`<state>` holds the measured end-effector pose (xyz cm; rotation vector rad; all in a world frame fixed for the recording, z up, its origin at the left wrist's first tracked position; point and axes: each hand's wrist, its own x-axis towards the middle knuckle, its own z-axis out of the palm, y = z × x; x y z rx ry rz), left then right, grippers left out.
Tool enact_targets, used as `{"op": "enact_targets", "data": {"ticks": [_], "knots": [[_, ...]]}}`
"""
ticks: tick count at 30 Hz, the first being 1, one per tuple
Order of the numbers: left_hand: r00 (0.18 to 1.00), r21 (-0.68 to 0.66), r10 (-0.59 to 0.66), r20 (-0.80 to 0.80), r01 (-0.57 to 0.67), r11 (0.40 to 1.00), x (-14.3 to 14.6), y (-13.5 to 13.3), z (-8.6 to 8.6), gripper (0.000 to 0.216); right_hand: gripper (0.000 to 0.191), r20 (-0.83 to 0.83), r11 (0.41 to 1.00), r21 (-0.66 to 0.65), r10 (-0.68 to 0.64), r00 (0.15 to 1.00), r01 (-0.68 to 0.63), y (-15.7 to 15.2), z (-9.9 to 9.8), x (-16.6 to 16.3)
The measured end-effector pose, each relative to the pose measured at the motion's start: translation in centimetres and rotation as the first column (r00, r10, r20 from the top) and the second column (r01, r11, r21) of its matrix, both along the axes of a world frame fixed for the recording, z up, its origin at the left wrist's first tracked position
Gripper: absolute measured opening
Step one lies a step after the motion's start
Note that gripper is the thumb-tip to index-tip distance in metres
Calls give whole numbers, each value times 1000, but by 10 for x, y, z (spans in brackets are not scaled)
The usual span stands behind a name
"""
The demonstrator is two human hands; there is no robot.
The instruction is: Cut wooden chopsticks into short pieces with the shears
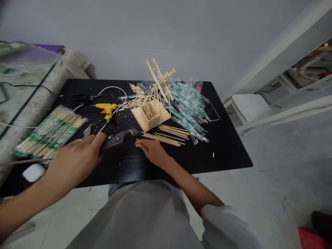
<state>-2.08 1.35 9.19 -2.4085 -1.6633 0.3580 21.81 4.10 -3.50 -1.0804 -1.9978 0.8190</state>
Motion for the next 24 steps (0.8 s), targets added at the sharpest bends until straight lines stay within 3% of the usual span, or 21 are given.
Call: {"op": "enact_targets", "data": {"ticks": [8,24], "knots": [[1000,-39,16,-6,-16,999,1,0,2,21,16,-42,999,-46,-19,999,17,0,-5,0],[1000,-47,8,-10,-9,999,4,1,6,23,13,-84,1000,-18,-8,996,6,1,-5,-1]]}}
